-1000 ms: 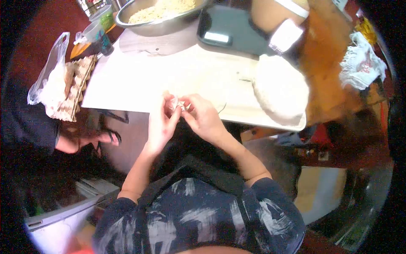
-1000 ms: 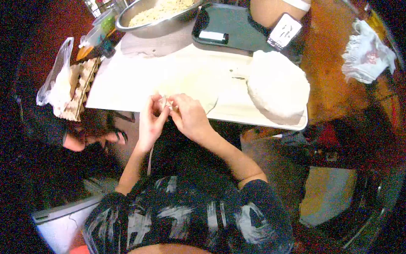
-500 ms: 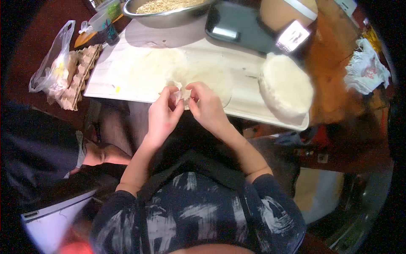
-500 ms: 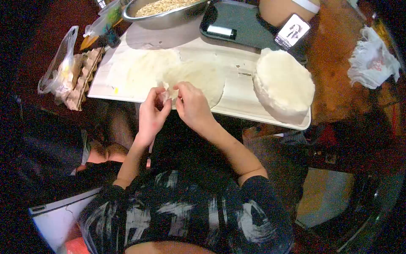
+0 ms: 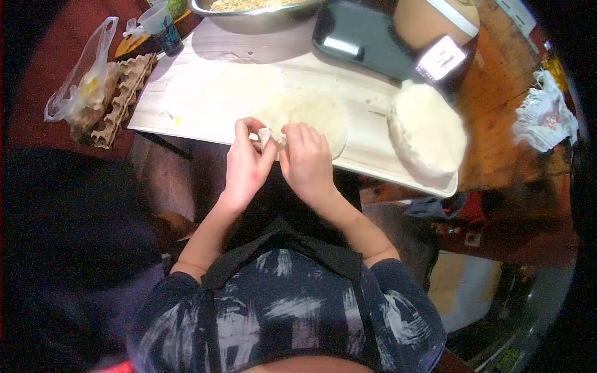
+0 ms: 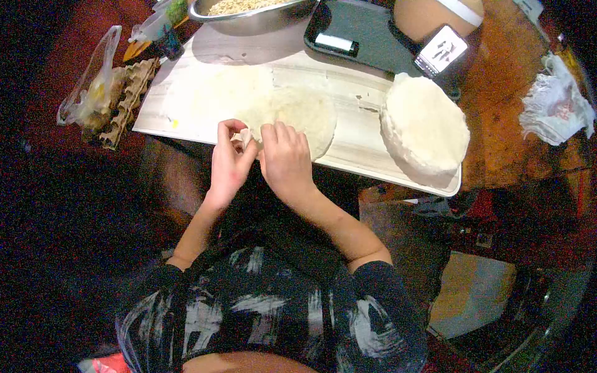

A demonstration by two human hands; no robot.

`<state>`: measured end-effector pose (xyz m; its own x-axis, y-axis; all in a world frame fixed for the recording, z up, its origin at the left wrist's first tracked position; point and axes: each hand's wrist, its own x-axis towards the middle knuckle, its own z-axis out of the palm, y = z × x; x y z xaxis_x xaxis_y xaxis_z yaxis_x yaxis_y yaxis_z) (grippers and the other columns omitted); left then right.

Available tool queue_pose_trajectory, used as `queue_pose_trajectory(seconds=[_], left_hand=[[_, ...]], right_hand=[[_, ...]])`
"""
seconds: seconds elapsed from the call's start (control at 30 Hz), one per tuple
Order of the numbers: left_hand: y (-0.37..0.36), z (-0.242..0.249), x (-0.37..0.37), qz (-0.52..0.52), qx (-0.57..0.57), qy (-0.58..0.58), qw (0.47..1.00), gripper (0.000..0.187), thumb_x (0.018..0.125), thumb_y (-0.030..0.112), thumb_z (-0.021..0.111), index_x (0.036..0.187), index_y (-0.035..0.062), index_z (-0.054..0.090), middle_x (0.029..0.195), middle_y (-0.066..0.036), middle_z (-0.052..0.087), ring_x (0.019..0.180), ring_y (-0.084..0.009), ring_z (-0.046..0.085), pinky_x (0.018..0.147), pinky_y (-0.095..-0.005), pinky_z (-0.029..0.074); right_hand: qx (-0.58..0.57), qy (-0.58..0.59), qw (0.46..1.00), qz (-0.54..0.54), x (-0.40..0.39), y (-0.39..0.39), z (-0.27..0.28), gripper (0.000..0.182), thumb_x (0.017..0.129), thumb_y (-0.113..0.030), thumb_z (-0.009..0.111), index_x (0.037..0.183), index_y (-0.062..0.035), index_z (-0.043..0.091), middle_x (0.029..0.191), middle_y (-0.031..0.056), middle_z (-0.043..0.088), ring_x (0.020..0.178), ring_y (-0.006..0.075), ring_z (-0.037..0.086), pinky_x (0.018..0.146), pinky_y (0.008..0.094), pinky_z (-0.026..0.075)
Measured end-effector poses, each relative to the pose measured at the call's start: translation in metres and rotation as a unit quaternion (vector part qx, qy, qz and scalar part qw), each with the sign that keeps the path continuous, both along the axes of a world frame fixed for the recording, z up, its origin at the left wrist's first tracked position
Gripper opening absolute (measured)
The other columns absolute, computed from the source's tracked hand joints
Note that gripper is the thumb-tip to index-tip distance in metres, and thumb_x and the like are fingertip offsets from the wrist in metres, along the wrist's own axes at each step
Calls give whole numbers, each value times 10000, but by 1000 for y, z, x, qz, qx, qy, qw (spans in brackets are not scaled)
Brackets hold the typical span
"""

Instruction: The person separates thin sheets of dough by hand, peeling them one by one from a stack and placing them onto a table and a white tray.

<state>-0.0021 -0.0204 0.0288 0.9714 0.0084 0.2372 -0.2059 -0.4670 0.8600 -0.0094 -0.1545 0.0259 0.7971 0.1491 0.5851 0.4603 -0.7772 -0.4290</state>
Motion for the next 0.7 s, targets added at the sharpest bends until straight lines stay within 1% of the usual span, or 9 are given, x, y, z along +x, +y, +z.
queue_pose_trajectory(seconds=[0.13,0.2,0.23,0.3,0.33,0.4,0.53,0.63,0.7], left_hand=[[1,-9,4,-20,-60,-19,998,287,887,115,605,1106,8,455,908,-166,600,732,-253,634,646,-361,498],[2,-10,5,-12,-42,-35,998,332,856,30,627,1152,14,476,975,-124,568,822,-149,563,702,-299,482],[2,-11,6,-13,-42,-35,998,332,856,30,627,1152,14,476,975,-124,568,822,-149,563,702,-299,482],[3,-12,7,-21,7,-92,996,324,867,56,608,1167,15,494,977,-175,590,834,-269,623,708,-360,502],[3,-13,7,-22,7,-92,996,324,867,56,608,1167,15,494,977,-175,590,834,-269,623,708,-360,502],[0,-13,8,-22,38,-153,987,316,866,35,599,1170,25,514,994,-173,594,836,-302,620,726,-377,509],[1,-9,7,-15,62,-169,984,351,866,22,591,1204,32,497,989,-177,592,842,-324,617,738,-391,513],[2,-14,7,-17,71,-154,985,403,854,2,598,1236,37,475,979,-165,588,825,-299,618,723,-386,518],[1,-15,7,-13,38,-129,991,449,836,-23,605,1255,46,457,965,-147,579,800,-265,613,704,-367,517]], right_hand=[[-8,14,1000,13,0,0,-4,322,731,-55,667,1025,-45,536,869,129,552,824,318,563,708,411,421],[-2,15,1000,17,1,1,-6,321,748,-77,673,1039,-48,543,877,128,562,828,315,569,707,409,421],[7,13,1000,20,2,1,-7,320,759,-96,678,1048,-50,548,891,127,574,839,311,578,705,408,421],[17,11,1000,22,6,3,-9,321,770,-116,683,1056,-52,553,905,125,587,849,307,586,704,406,421],[16,2,1000,20,9,3,-10,306,770,-110,680,1043,-51,555,893,120,597,844,302,593,701,405,423],[16,-7,1000,18,14,5,-12,292,770,-105,677,1031,-50,558,882,115,608,839,297,600,698,403,425],[23,-1,1000,20,20,4,-13,201,766,-76,649,945,-61,559,827,105,603,802,288,604,704,406,428],[18,-14,1000,13,23,-1,-10,172,754,-71,634,899,-68,542,804,106,587,789,290,599,714,409,428],[11,-21,1000,3,24,-5,-10,172,745,-65,636,888,-68,541,806,106,588,791,290,599,719,410,432]])
